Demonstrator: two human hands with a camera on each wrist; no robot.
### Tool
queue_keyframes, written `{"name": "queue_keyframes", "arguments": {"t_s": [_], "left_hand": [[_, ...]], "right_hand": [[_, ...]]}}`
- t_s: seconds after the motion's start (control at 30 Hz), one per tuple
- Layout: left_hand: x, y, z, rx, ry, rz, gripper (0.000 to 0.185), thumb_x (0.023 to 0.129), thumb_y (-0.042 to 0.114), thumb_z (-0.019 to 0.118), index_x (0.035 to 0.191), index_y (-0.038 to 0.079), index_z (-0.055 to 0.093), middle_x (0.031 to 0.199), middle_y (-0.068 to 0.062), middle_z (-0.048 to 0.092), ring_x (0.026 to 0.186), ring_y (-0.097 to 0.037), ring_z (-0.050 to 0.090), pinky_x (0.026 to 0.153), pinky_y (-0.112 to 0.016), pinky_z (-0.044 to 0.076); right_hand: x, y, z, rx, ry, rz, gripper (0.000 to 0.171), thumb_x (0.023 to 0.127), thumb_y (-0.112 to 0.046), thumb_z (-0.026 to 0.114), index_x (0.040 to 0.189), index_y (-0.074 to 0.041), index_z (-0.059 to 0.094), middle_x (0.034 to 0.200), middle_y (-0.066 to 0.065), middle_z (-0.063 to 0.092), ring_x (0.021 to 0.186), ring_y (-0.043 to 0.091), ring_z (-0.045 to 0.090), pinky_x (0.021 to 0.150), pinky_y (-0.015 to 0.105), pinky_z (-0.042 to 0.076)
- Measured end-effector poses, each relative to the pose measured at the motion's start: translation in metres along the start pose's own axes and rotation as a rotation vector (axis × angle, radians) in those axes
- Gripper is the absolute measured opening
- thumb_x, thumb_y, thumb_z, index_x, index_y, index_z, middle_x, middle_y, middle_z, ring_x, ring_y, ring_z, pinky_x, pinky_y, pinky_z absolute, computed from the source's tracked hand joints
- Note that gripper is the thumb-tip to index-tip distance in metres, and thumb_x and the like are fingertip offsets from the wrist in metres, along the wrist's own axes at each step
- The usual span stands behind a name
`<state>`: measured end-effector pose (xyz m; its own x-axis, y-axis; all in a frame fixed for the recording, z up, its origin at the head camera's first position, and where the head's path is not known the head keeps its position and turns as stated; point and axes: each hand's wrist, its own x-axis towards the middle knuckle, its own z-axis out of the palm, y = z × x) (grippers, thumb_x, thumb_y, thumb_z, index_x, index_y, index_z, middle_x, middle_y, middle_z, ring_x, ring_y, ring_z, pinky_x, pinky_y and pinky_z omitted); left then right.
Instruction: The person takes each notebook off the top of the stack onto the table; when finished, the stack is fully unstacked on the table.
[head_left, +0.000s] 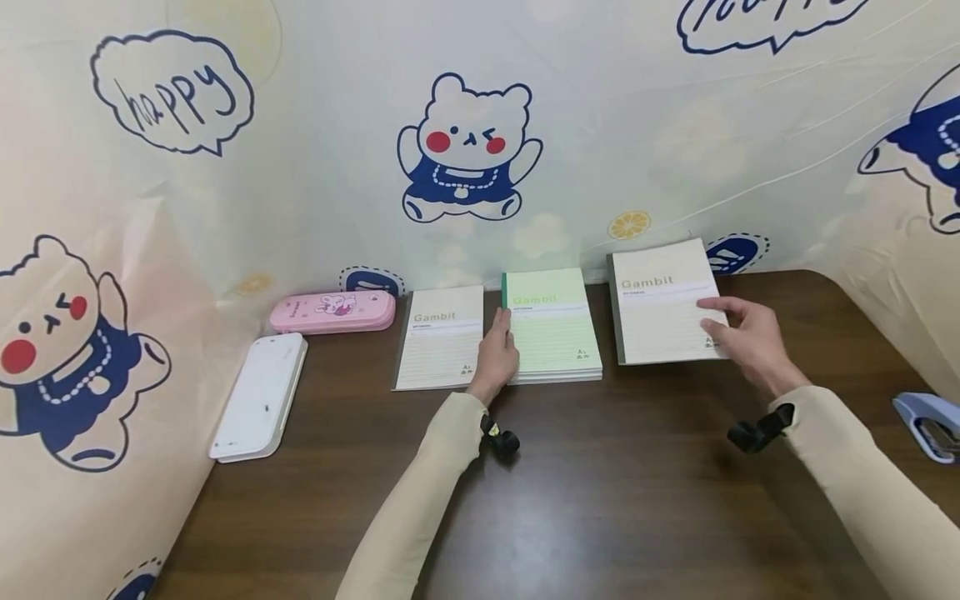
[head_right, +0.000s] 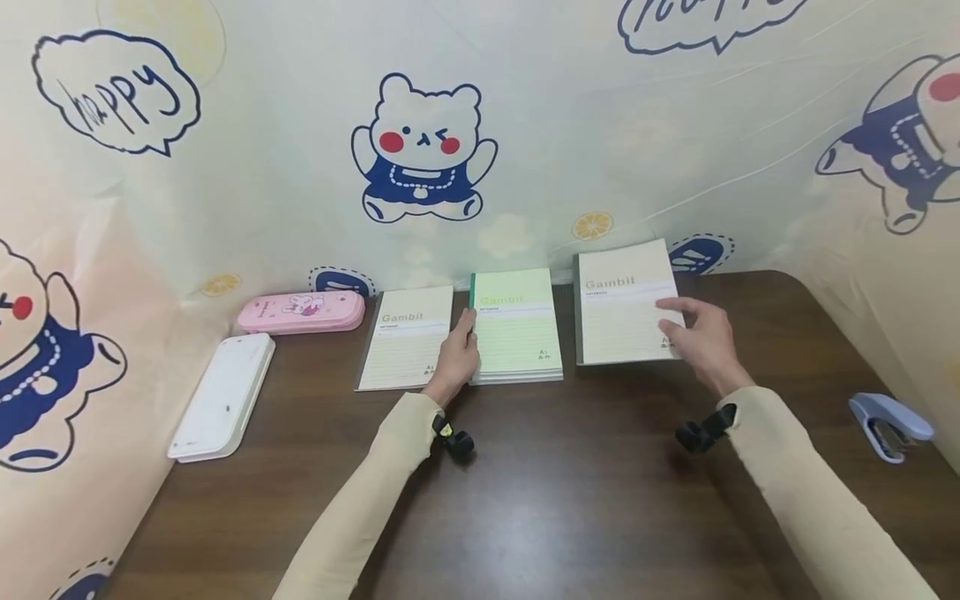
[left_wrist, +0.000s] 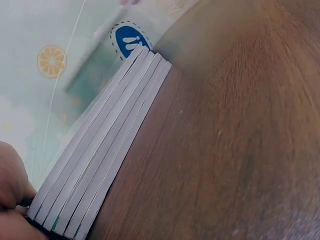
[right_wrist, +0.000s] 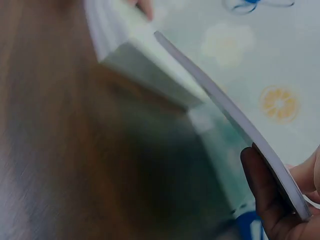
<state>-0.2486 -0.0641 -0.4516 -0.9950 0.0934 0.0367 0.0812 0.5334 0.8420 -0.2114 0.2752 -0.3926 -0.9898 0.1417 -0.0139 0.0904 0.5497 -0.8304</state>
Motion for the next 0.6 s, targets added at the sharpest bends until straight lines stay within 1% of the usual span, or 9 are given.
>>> {"name": "queue_keyframes", "arguments": {"t_s": [0.03,0.1,0.2,0.27,0.3,0.33,0.4,0.5,0.6], "left_hand": [[0.000,0.000,-0.001,-0.003,-0.002,-0.005,0.047,0.098,0.008,0.025,0.144,0.007,0.019,0.151,-0.009,0.009,0.137,-0.018,0.010,0.109,-0.034,0.015],[0.000,-0.002,-0.001,-0.011,-0.008,-0.014,0.047,0.098,0.009,0.025,0.145,0.008,0.019,0.151,-0.008,0.008,0.137,-0.016,0.008,0.109,-0.034,0.014],[0.000,-0.003,-0.001,-0.020,-0.012,-0.022,0.047,0.098,0.010,0.025,0.145,0.010,0.018,0.152,-0.006,0.008,0.137,-0.015,0.007,0.109,-0.033,0.013],[0.000,-0.003,-0.002,-0.023,-0.014,-0.026,0.047,0.098,0.011,0.025,0.145,0.010,0.018,0.152,-0.005,0.008,0.137,-0.014,0.007,0.109,-0.033,0.013],[-0.001,-0.003,-0.002,-0.021,-0.016,-0.025,0.047,0.098,0.010,0.025,0.145,0.010,0.018,0.152,-0.005,0.008,0.137,-0.015,0.007,0.109,-0.034,0.013],[-0.001,-0.002,-0.002,-0.022,-0.017,-0.023,0.047,0.098,0.010,0.026,0.145,0.010,0.018,0.152,-0.006,0.008,0.137,-0.015,0.007,0.109,-0.034,0.014],[-0.002,-0.001,-0.002,-0.022,-0.022,-0.016,0.047,0.098,0.009,0.026,0.145,0.009,0.018,0.152,-0.007,0.008,0.137,-0.016,0.008,0.109,-0.034,0.014],[-0.003,0.000,-0.002,-0.016,-0.021,-0.004,0.047,0.098,0.009,0.025,0.145,0.008,0.018,0.151,-0.008,0.008,0.137,-0.016,0.008,0.109,-0.034,0.014],[-0.003,0.000,-0.001,-0.012,-0.016,-0.006,0.047,0.098,0.010,0.025,0.145,0.008,0.017,0.151,-0.008,0.007,0.137,-0.016,0.008,0.109,-0.034,0.014]], "right_hand": [[0.001,0.006,0.001,-0.018,-0.011,0.000,0.038,0.089,-0.019,0.056,0.124,-0.003,0.054,0.128,0.019,0.041,0.092,0.020,0.046,0.058,0.016,0.043],[0.003,0.015,0.006,-0.041,-0.021,-0.008,0.036,0.089,-0.017,0.055,0.122,-0.002,0.055,0.128,0.020,0.042,0.095,0.024,0.043,0.057,0.017,0.041],[0.006,0.024,0.018,-0.070,-0.036,-0.032,0.034,0.089,-0.015,0.055,0.120,-0.001,0.056,0.129,0.022,0.043,0.102,0.028,0.038,0.071,0.024,0.039],[0.008,0.026,0.024,-0.094,-0.051,-0.044,0.033,0.088,-0.014,0.056,0.118,-0.001,0.057,0.129,0.023,0.043,0.108,0.031,0.039,0.082,0.034,0.038],[0.008,0.026,0.027,-0.118,-0.064,-0.047,0.033,0.088,-0.014,0.056,0.118,-0.001,0.057,0.130,0.024,0.043,0.111,0.033,0.039,0.088,0.041,0.036],[0.009,0.026,0.029,-0.143,-0.075,-0.046,0.032,0.088,-0.014,0.056,0.118,-0.001,0.056,0.130,0.026,0.043,0.113,0.035,0.039,0.091,0.047,0.034],[0.010,0.025,0.032,-0.191,-0.099,-0.039,0.032,0.088,-0.012,0.055,0.118,0.000,0.056,0.131,0.028,0.041,0.116,0.039,0.037,0.095,0.055,0.029],[0.010,0.022,0.036,-0.280,-0.128,-0.039,0.031,0.087,-0.009,0.053,0.117,0.000,0.055,0.128,0.031,0.040,0.112,0.041,0.035,0.094,0.058,0.026],[0.009,0.017,0.040,-0.361,-0.119,-0.073,0.032,0.084,-0.006,0.053,0.115,0.003,0.056,0.122,0.035,0.035,0.107,0.046,0.028,0.090,0.060,0.022]]}}
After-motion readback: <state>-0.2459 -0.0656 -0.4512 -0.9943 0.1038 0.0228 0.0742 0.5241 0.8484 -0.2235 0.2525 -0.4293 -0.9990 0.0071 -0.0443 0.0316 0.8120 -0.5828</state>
